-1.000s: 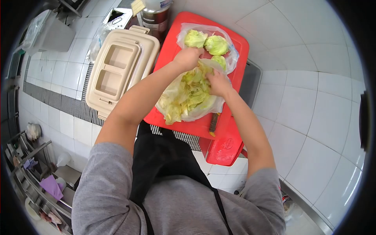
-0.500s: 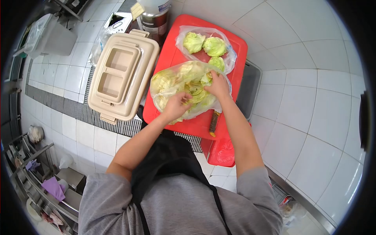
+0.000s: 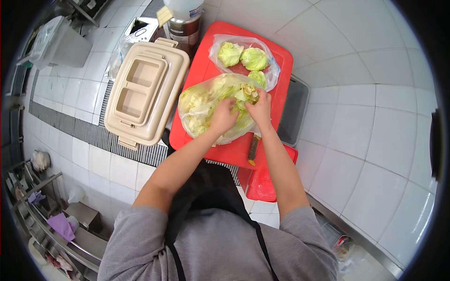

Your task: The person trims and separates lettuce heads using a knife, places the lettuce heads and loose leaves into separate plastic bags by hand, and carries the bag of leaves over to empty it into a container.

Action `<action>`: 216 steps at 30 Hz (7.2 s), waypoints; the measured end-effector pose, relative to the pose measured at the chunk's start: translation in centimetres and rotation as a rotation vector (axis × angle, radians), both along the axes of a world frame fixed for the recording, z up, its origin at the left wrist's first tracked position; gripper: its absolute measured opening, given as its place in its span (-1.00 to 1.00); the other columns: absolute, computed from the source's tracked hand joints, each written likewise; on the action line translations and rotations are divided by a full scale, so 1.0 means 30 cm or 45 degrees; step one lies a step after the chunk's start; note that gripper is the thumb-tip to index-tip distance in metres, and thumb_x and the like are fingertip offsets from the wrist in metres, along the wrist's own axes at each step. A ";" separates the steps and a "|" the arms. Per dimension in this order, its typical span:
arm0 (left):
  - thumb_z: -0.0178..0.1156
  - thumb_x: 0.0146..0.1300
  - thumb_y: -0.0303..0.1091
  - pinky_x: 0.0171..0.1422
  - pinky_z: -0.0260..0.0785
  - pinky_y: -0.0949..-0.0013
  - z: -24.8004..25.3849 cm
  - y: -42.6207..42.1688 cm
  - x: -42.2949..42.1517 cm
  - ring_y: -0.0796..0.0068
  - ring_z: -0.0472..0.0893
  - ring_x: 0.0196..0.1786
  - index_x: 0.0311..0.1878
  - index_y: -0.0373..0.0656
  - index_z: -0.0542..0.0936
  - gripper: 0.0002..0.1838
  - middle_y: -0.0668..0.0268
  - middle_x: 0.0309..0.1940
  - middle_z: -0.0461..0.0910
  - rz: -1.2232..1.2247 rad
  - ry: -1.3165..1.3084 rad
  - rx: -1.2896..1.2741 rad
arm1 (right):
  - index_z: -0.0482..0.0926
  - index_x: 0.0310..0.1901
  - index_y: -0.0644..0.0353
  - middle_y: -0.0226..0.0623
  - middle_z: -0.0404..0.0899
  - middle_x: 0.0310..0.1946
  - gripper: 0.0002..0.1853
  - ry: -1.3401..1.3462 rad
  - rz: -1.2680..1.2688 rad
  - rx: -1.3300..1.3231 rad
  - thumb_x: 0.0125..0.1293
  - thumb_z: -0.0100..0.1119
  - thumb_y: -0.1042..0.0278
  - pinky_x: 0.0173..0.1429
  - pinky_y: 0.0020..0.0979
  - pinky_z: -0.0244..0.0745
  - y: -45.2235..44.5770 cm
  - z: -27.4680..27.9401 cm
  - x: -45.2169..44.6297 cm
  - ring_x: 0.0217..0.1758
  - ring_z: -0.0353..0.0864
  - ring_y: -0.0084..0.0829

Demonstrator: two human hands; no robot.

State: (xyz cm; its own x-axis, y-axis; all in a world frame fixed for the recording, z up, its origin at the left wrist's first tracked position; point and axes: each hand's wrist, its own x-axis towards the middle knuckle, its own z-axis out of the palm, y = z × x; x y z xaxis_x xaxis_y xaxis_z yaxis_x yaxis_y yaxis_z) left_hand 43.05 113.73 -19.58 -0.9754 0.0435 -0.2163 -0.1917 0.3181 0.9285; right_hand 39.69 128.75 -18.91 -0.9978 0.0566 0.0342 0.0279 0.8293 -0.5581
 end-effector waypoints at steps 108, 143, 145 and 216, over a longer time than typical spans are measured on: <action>0.05 -0.01 -0.69 0.06 0.38 0.34 0.428 -0.385 0.141 0.22 0.47 0.01 -0.21 -0.22 0.50 -0.74 0.09 -0.10 0.43 -0.019 0.896 -0.179 | 0.33 0.17 0.21 -0.16 0.42 0.12 -0.41 -0.957 -0.119 -2.739 0.13 -0.08 0.08 0.23 -0.17 0.34 -0.224 0.207 0.239 0.13 0.46 -0.19; 0.30 -0.05 -0.51 -0.39 0.33 0.46 0.255 -0.391 0.031 0.52 0.48 -0.44 -0.37 -0.17 0.65 -0.88 0.25 -0.42 0.54 -0.213 0.054 -0.242 | 0.39 0.06 0.18 -0.27 0.49 0.00 -0.58 -0.142 -0.506 -1.841 0.14 0.15 0.39 0.11 -0.22 0.42 0.002 0.167 -0.183 0.06 0.50 -0.35; 0.26 -0.03 -0.53 -0.34 0.36 0.44 0.194 -0.338 0.050 0.48 0.51 -0.39 -0.33 -0.20 0.63 -0.86 0.21 -0.37 0.53 -0.303 -0.075 -0.173 | 0.37 0.10 0.21 -0.21 0.48 0.01 -0.49 -0.229 -0.496 -1.653 0.09 0.22 0.31 0.12 -0.26 0.41 0.024 0.073 -0.319 0.06 0.50 -0.31; 0.17 0.20 -0.31 -0.18 0.45 0.42 0.154 -0.289 0.052 0.45 0.61 -0.26 -0.01 -0.34 0.46 -0.64 0.16 -0.22 0.57 -0.028 -0.177 0.279 | 0.21 0.21 0.17 -0.26 0.41 0.04 -0.33 -0.759 -0.393 -1.712 0.12 0.27 0.15 -0.01 -0.34 0.45 -0.199 0.171 0.123 0.03 0.47 -0.41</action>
